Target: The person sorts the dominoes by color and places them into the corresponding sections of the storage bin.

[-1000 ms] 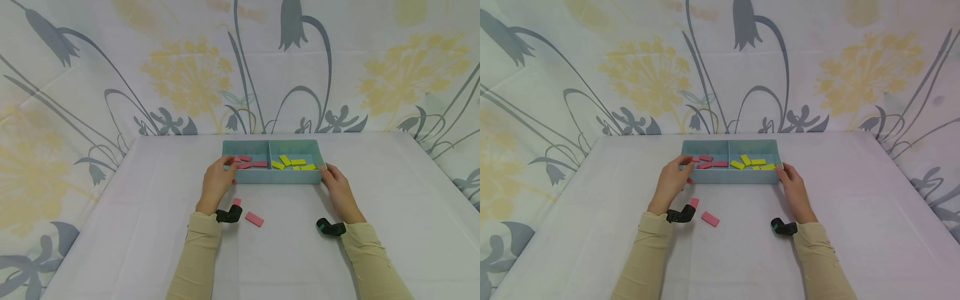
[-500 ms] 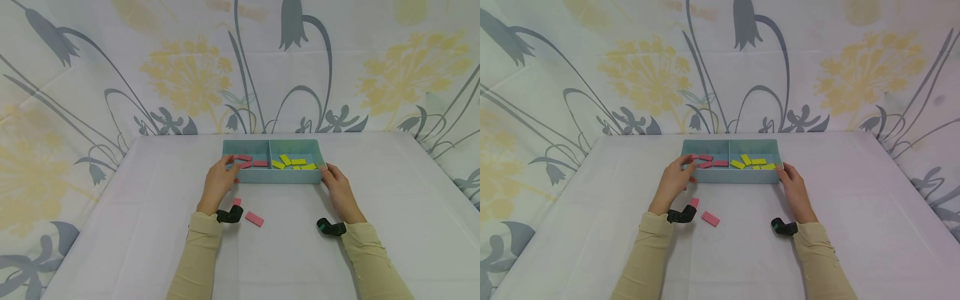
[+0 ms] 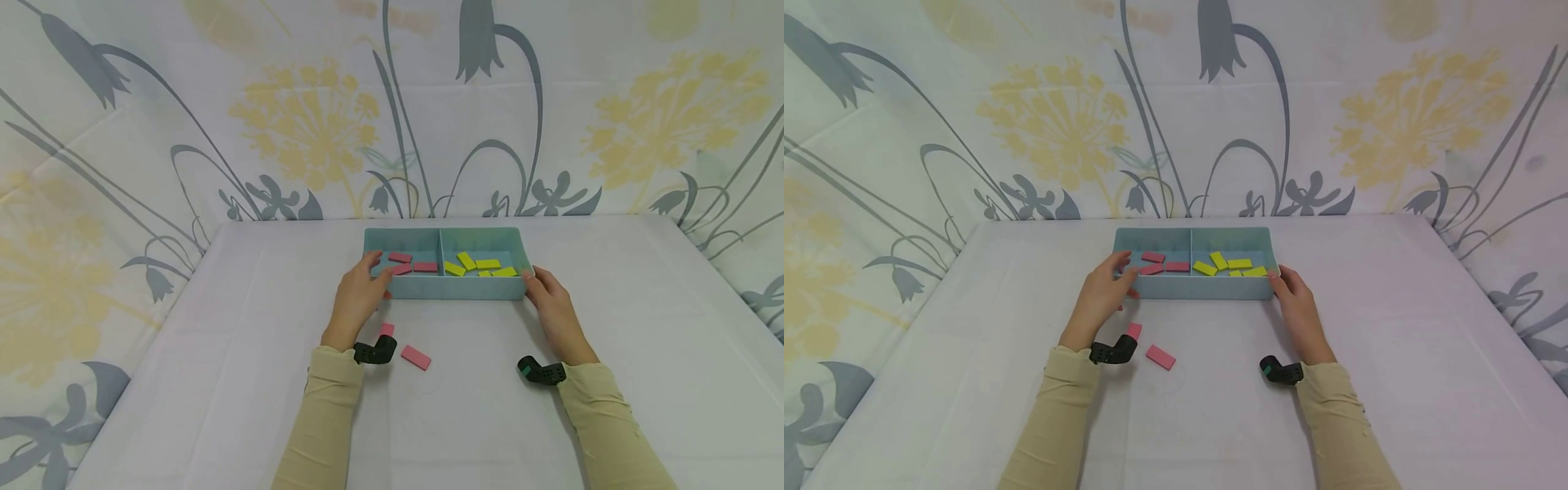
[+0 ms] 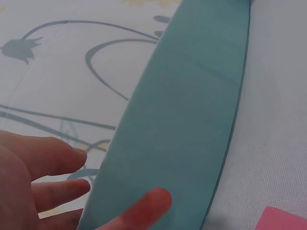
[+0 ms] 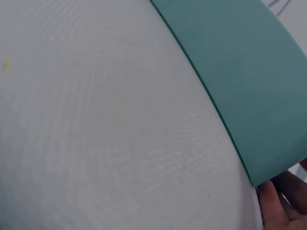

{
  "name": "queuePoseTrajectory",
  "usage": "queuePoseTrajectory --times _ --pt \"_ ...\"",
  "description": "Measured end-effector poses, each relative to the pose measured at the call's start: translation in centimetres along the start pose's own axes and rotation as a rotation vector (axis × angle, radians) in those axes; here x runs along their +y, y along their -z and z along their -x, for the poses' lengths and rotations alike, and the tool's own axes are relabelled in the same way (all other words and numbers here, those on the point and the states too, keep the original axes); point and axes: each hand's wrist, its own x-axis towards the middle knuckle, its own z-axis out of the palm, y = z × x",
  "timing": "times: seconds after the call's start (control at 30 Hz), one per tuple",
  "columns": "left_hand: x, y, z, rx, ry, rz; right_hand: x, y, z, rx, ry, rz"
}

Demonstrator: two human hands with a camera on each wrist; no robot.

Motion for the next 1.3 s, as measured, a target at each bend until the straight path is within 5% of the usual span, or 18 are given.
queuePoseTrajectory --times 0.77,1.3 --pt "0.14 0.25 0.15 -0.024 -0.127 -0.004 0.1 0.09 0.14 -0.007 0.008 -0.005" --pt "0.3 0.34 0.1 -0.007 -0.095 0.078 -0.12 -0.02 0.14 -0.009 0.015 -0.016"
